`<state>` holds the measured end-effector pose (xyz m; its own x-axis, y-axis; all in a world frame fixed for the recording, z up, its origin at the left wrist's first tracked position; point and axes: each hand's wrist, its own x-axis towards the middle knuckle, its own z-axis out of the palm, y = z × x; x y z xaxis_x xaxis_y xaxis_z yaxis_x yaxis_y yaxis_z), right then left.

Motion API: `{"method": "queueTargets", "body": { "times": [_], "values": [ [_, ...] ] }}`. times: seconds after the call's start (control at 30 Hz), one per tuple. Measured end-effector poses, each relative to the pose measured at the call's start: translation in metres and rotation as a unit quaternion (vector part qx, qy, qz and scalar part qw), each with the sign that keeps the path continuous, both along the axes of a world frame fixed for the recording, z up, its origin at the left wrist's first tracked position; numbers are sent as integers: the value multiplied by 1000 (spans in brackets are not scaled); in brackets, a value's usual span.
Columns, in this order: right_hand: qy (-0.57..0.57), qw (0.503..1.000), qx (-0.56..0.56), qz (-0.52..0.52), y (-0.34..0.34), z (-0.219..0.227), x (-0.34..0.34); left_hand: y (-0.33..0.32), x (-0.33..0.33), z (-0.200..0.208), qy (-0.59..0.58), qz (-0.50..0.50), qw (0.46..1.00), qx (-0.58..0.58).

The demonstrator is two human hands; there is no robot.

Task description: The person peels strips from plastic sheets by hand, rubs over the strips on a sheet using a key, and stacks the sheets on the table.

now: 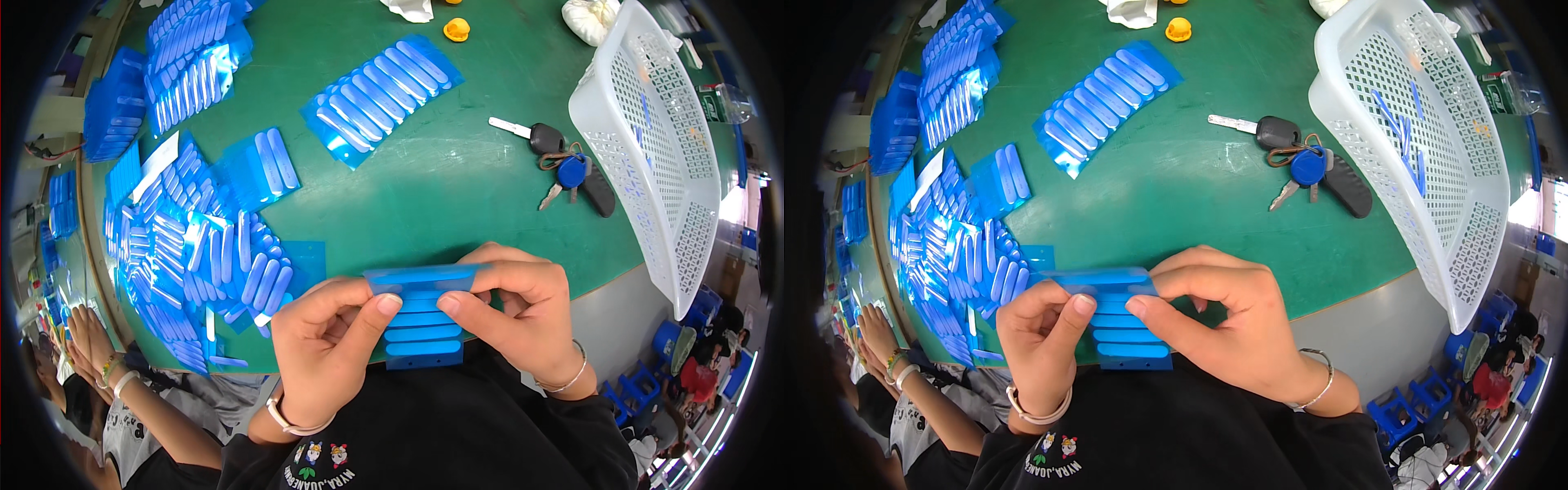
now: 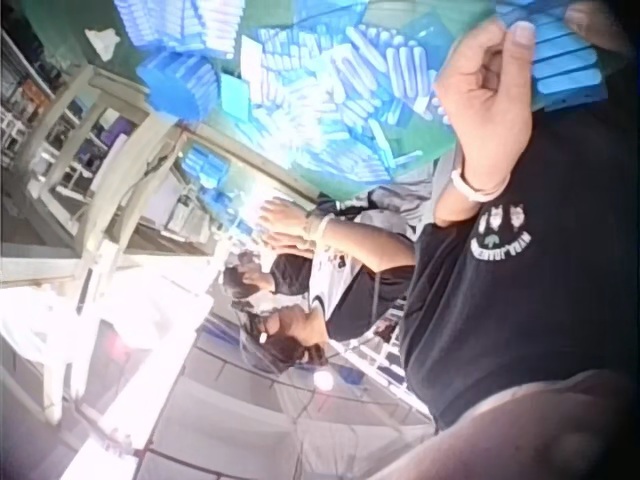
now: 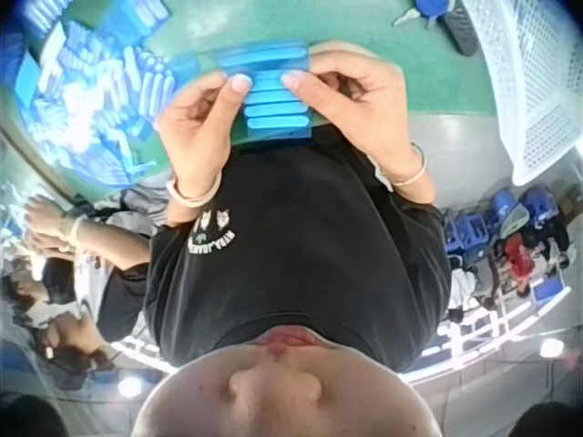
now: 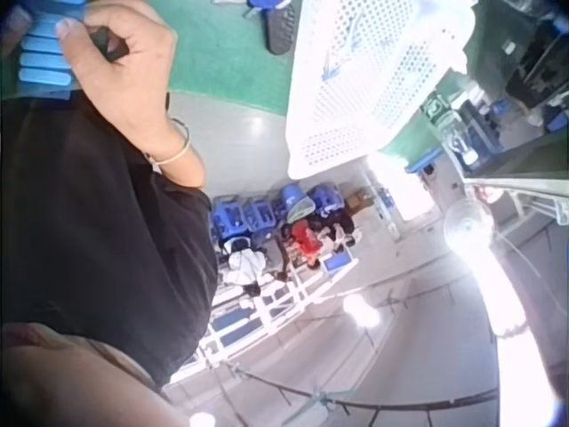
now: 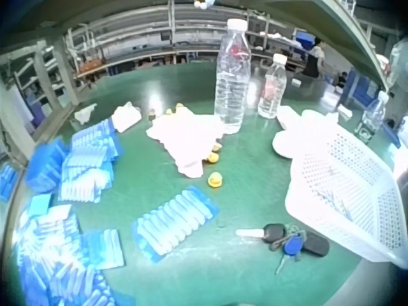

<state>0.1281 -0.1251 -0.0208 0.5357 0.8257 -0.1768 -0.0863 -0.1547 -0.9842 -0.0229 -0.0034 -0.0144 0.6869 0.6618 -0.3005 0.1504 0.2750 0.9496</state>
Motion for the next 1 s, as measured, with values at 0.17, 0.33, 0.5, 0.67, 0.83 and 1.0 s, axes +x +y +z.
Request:
{"method": "queueTargets", "body": {
  "times": [0.17, 0.33, 0.5, 0.67, 0.83, 1.0],
  "values": [
    [21, 1000, -2, 0, 0, 5, 0, -3, 8, -1, 5, 35, 997, -73],
    [-5, 1000, -7, 11, -3, 5, 5, -4, 15, 1, -33, 76, 981, -173],
    [161, 984, 82, 10, -3, 4, 8, -2, 15, 5, -30, 62, 978, -199],
    [127, 986, 99, 38, -7, 2, 9, -6, 15, 5, -47, 65, 982, -170],
    [93, 992, 77, -25, -12, -2, 9, -6, 7, 1, -36, 23, 991, -131],
    [160, 981, 85, -64, -10, 4, 5, -10, 14, 2, -22, 49, 994, -93]
  ]
}}
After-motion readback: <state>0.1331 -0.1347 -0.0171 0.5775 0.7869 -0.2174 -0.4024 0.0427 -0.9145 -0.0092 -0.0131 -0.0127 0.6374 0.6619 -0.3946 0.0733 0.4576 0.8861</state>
